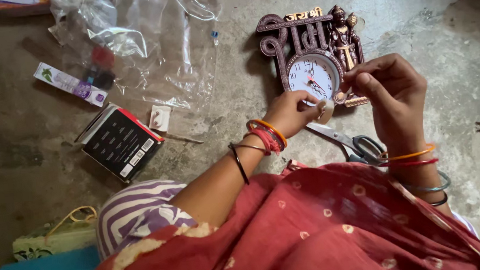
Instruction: The person sits on the floor and uses scissors to cut tape, then applies the tape to the back of a decorative wall clock. They flip the clock over, adjust the hands, and place it back on the floor.
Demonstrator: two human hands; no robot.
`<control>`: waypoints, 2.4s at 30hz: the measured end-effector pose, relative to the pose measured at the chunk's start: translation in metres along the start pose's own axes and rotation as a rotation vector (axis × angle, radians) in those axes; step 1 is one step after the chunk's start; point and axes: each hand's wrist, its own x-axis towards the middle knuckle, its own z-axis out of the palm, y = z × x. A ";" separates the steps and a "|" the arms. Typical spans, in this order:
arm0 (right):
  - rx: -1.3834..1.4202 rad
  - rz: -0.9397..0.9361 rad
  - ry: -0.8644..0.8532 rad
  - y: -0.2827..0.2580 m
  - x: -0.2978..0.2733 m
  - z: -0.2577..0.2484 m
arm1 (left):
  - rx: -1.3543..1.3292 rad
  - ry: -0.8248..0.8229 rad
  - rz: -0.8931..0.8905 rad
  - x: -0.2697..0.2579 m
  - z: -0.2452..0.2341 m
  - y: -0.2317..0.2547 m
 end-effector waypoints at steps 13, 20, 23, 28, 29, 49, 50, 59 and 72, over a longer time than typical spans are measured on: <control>-0.101 0.023 -0.086 0.021 -0.009 0.001 | 0.204 0.336 0.910 -0.030 -0.045 0.063; -0.116 0.128 -0.080 0.033 -0.013 -0.004 | 0.348 0.289 0.888 -0.029 -0.049 0.065; -0.103 0.131 -0.099 0.036 -0.013 -0.005 | 0.372 0.290 0.897 -0.027 -0.050 0.063; -0.075 0.132 -0.093 0.041 -0.011 -0.002 | 0.392 0.289 0.948 -0.029 -0.050 0.063; -0.050 0.129 -0.103 0.042 -0.012 0.000 | 0.388 0.280 0.946 -0.029 -0.051 0.063; 0.686 0.238 0.093 0.063 -0.003 -0.015 | 0.374 0.148 0.894 -0.034 -0.057 0.068; 0.696 0.252 0.105 0.067 -0.003 -0.016 | 0.375 0.159 0.894 -0.034 -0.057 0.069; 0.117 0.324 -0.290 0.085 -0.019 0.025 | 0.299 0.210 0.901 -0.037 -0.066 0.077; -0.248 0.283 -0.095 0.105 -0.008 -0.020 | -0.036 0.505 0.336 0.034 -0.073 0.000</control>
